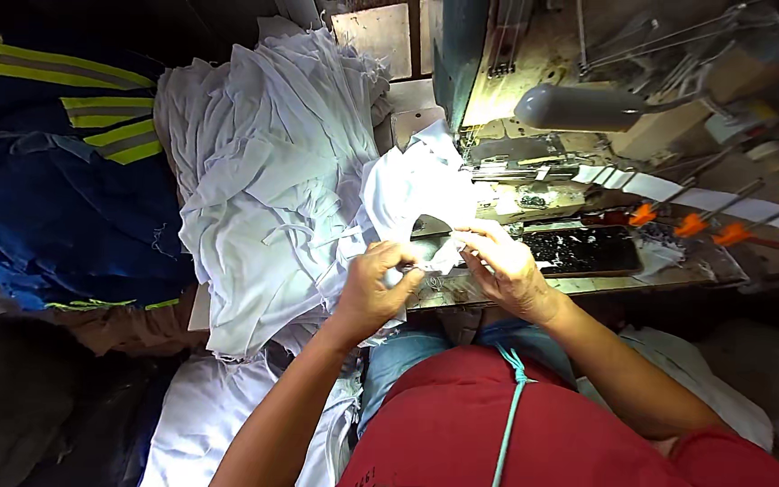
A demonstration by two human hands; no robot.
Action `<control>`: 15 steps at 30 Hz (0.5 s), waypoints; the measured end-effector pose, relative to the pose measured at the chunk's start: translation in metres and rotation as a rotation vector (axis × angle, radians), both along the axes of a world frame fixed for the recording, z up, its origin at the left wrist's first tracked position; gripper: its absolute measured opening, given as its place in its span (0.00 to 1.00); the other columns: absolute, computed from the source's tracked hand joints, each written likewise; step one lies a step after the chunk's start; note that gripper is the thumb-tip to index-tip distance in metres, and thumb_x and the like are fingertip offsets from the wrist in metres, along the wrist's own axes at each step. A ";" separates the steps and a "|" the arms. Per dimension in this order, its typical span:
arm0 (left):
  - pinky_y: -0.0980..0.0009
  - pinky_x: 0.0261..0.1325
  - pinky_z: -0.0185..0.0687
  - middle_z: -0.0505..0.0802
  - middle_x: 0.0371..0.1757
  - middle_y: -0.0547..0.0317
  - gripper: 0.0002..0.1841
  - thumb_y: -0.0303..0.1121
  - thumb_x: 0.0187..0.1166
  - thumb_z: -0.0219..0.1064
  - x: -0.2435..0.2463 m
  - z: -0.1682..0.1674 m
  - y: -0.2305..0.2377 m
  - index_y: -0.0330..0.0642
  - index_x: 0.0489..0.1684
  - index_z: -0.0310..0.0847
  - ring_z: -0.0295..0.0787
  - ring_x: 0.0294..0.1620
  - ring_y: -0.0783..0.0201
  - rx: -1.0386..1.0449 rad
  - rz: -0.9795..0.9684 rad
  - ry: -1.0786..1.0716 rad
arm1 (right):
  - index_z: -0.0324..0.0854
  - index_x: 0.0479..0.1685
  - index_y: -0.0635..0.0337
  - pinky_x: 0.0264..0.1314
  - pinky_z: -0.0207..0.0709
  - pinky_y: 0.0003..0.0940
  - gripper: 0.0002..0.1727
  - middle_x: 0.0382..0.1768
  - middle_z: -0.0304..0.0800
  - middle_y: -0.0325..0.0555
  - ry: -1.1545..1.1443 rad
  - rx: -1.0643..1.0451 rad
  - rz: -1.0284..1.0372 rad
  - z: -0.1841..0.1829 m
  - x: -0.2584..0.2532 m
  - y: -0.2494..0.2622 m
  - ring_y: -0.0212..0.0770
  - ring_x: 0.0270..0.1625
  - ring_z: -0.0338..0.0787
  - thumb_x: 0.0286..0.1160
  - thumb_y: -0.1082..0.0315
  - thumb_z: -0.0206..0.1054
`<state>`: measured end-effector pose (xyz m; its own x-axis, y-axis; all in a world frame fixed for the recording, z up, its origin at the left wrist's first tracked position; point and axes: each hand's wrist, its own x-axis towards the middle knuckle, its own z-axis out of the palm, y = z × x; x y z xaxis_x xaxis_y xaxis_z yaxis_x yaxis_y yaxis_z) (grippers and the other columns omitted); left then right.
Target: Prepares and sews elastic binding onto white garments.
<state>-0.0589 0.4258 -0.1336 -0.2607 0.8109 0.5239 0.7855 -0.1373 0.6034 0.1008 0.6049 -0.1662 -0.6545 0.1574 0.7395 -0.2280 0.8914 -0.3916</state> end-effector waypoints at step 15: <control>0.78 0.54 0.85 0.90 0.39 0.74 0.10 0.21 0.66 0.69 0.011 0.016 -0.011 0.50 0.36 0.80 0.88 0.46 0.78 0.114 -0.059 -0.502 | 0.89 0.51 0.58 0.31 0.71 0.27 0.10 0.36 0.88 0.41 -0.527 -0.046 0.426 0.088 -0.035 0.023 0.30 0.28 0.78 0.76 0.69 0.67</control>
<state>-0.0477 0.4145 -0.1175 -0.4584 0.7766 0.4322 0.3922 -0.2597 0.8825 0.0659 0.6282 -0.0778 -0.9373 -0.1707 0.3039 -0.3244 0.7459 -0.5817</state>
